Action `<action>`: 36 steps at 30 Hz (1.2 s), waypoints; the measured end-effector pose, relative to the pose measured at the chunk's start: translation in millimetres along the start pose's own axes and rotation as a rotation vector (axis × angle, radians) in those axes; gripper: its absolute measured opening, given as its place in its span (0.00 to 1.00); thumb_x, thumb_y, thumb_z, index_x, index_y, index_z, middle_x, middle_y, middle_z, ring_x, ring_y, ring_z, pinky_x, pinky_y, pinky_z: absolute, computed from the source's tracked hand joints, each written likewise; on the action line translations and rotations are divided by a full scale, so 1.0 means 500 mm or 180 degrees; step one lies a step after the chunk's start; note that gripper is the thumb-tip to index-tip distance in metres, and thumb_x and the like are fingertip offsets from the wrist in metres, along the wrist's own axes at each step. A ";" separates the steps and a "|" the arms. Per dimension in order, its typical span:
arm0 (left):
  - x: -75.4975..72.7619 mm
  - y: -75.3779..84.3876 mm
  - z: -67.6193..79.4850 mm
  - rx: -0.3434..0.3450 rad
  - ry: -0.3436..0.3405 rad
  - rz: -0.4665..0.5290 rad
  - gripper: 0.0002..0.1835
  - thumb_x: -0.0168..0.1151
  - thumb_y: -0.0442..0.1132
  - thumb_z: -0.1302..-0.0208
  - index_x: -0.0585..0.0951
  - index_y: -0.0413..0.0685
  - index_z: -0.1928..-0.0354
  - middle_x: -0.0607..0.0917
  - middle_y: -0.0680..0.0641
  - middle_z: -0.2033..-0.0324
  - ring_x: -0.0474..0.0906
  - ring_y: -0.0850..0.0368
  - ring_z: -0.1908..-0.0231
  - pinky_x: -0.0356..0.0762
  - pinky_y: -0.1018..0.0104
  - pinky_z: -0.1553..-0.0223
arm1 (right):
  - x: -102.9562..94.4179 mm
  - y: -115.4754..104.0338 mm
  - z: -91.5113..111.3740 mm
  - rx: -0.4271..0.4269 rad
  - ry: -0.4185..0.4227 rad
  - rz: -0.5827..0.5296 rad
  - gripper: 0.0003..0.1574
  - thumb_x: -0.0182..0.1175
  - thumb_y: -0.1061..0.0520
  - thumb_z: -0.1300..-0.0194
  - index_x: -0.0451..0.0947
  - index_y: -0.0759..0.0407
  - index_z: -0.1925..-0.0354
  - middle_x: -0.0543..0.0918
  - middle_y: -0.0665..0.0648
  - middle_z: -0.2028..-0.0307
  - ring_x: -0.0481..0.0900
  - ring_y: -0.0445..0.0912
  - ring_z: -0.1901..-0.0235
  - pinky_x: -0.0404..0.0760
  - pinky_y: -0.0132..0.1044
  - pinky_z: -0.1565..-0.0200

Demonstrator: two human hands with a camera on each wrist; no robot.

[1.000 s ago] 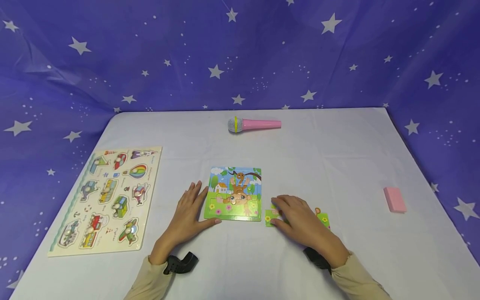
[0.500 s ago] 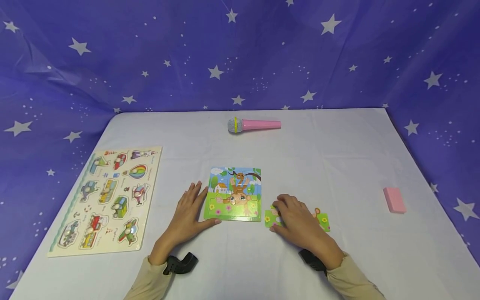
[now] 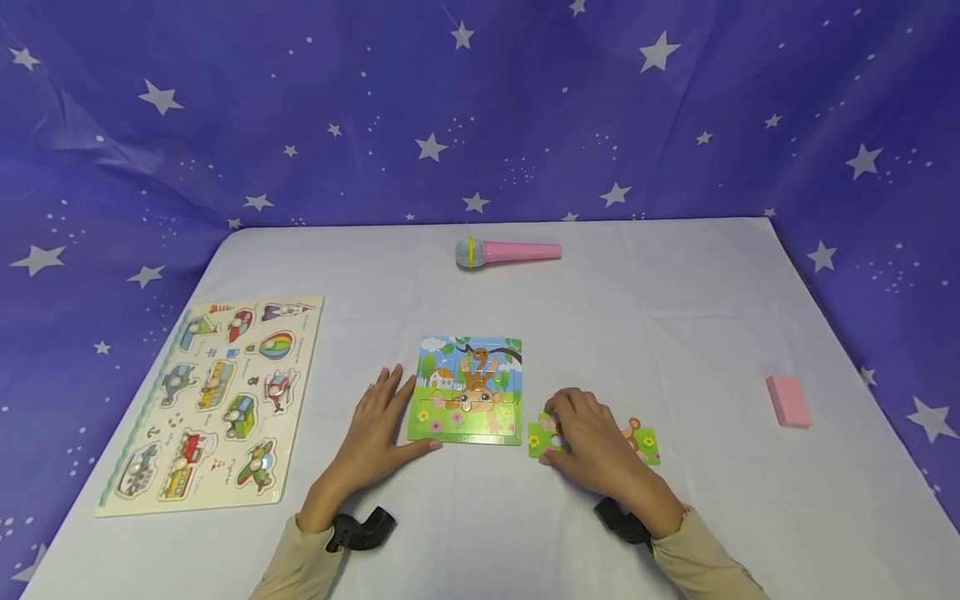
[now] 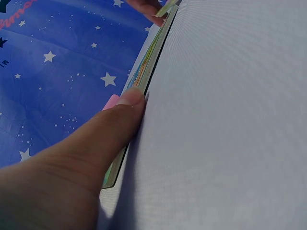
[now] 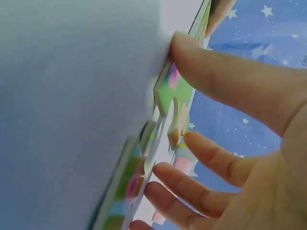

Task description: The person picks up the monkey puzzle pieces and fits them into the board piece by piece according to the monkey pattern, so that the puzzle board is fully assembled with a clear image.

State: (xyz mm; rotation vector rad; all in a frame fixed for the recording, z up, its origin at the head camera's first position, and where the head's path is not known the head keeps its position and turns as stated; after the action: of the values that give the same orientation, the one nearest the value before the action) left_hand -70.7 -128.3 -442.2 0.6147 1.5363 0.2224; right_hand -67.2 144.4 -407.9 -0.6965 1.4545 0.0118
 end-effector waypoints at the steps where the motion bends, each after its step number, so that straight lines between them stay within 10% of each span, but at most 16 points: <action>1: 0.000 0.000 0.000 0.0000 -0.0002 0.0001 0.52 0.65 0.64 0.57 0.59 0.44 0.33 0.52 0.41 0.30 0.40 0.45 0.29 0.42 0.48 0.32 | 0.000 0.000 0.000 0.0011 -0.0001 -0.0031 0.34 0.72 0.50 0.59 0.68 0.58 0.55 0.72 0.55 0.55 0.69 0.50 0.52 0.67 0.48 0.53; 36: 0.001 -0.001 0.000 -0.0014 -0.0037 0.0016 0.52 0.64 0.65 0.57 0.58 0.44 0.33 0.50 0.41 0.30 0.39 0.46 0.29 0.41 0.49 0.31 | 0.003 -0.004 -0.004 -0.0137 -0.0213 -0.0787 0.24 0.65 0.62 0.48 0.68 0.51 0.54 0.75 0.43 0.71 0.72 0.33 0.72 0.73 0.28 0.70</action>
State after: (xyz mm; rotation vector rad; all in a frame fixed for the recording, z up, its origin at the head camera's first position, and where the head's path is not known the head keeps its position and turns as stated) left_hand -70.9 -128.5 -442.8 0.6155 1.5229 0.2255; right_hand -67.9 141.5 -408.1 -0.8992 1.2995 -0.1239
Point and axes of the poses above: each hand's wrist, its own z-axis away from the middle knuckle, its own x-axis out of the palm, y = z × x, the point moved 5 cm from there along -z, towards the middle knuckle
